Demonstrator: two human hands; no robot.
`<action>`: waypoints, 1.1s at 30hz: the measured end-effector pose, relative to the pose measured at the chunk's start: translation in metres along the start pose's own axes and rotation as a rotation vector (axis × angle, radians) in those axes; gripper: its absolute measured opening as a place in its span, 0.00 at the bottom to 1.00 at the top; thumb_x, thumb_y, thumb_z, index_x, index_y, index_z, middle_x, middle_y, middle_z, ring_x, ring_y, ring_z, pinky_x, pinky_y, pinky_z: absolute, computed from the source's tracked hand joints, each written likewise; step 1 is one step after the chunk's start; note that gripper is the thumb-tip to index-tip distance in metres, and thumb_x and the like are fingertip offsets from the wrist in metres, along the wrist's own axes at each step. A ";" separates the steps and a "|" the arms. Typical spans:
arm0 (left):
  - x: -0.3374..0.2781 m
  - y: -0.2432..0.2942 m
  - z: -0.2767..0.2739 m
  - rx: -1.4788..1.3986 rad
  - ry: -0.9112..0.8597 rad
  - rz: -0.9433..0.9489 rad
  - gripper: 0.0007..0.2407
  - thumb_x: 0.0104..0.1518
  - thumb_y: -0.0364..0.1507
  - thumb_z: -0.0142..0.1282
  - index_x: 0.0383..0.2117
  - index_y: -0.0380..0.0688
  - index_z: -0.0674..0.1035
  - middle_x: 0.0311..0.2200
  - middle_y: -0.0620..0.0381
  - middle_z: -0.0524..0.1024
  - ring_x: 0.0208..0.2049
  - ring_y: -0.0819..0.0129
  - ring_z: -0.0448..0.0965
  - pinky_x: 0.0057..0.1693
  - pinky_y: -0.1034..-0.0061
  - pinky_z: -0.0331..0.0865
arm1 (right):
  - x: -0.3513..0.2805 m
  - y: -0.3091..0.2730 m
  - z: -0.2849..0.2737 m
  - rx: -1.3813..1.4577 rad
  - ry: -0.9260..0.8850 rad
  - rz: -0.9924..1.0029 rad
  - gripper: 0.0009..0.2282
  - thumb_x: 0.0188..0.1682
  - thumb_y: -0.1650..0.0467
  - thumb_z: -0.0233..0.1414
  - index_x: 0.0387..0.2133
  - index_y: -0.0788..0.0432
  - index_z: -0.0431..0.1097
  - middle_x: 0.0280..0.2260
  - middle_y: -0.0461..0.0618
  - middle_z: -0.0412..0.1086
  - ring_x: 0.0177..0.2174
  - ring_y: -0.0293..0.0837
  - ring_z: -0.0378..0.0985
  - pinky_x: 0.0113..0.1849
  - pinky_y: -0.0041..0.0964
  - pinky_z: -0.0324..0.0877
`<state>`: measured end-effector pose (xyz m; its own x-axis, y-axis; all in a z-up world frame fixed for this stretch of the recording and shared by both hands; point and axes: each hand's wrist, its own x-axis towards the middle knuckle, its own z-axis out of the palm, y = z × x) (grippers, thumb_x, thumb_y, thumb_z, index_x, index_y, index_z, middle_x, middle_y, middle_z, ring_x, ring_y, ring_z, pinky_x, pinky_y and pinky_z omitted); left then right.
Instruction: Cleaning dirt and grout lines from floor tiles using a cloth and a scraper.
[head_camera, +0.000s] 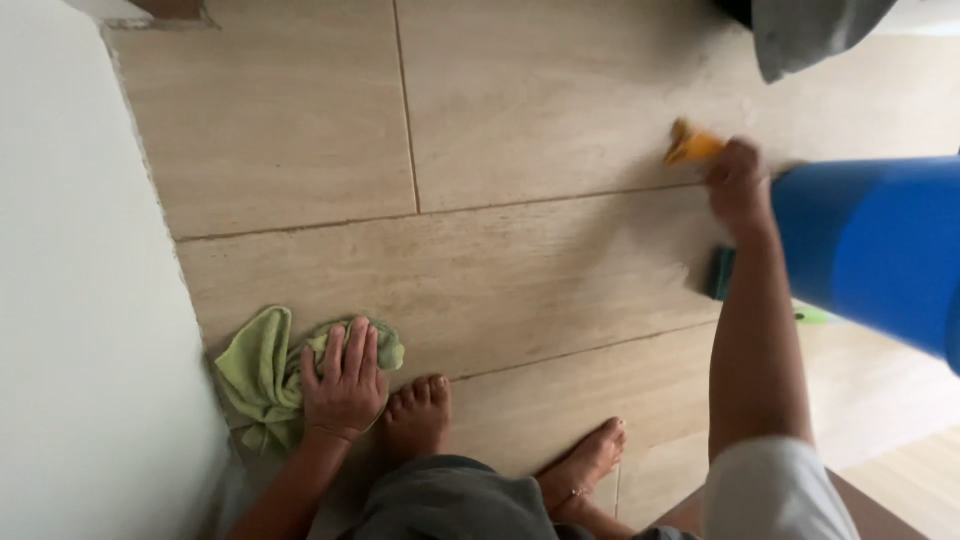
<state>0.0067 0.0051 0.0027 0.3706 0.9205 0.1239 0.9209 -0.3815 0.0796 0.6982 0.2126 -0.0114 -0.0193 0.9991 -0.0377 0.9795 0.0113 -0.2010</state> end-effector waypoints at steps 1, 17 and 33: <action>-0.001 0.000 0.000 -0.027 0.002 0.006 0.20 0.62 0.34 0.46 0.60 0.44 0.78 0.66 0.56 0.68 0.67 0.55 0.64 0.64 0.42 0.61 | -0.010 -0.019 -0.008 -0.060 -0.050 -0.092 0.03 0.55 0.77 0.55 0.33 0.64 0.69 0.35 0.61 0.70 0.37 0.59 0.74 0.42 0.48 0.72; -0.025 0.006 0.007 0.022 -0.106 0.040 0.21 0.65 0.37 0.46 0.62 0.44 0.76 0.67 0.53 0.66 0.66 0.50 0.63 0.64 0.41 0.59 | -0.095 -0.287 0.041 1.605 0.357 0.723 0.04 0.56 0.76 0.53 0.32 0.59 0.70 0.24 0.46 0.68 0.22 0.38 0.68 0.26 0.33 0.66; -0.023 0.007 0.009 -0.011 -0.056 -0.016 0.21 0.67 0.36 0.42 0.63 0.46 0.76 0.69 0.55 0.65 0.70 0.53 0.59 0.68 0.43 0.54 | -0.077 -0.387 0.094 0.743 0.356 0.621 0.03 0.51 0.75 0.59 0.32 0.64 0.76 0.25 0.43 0.71 0.27 0.33 0.68 0.31 0.30 0.67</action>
<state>0.0058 -0.0176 -0.0088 0.3620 0.9298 0.0667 0.9257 -0.3670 0.0919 0.3015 0.1279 -0.0227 0.6268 0.7757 -0.0739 0.4227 -0.4182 -0.8040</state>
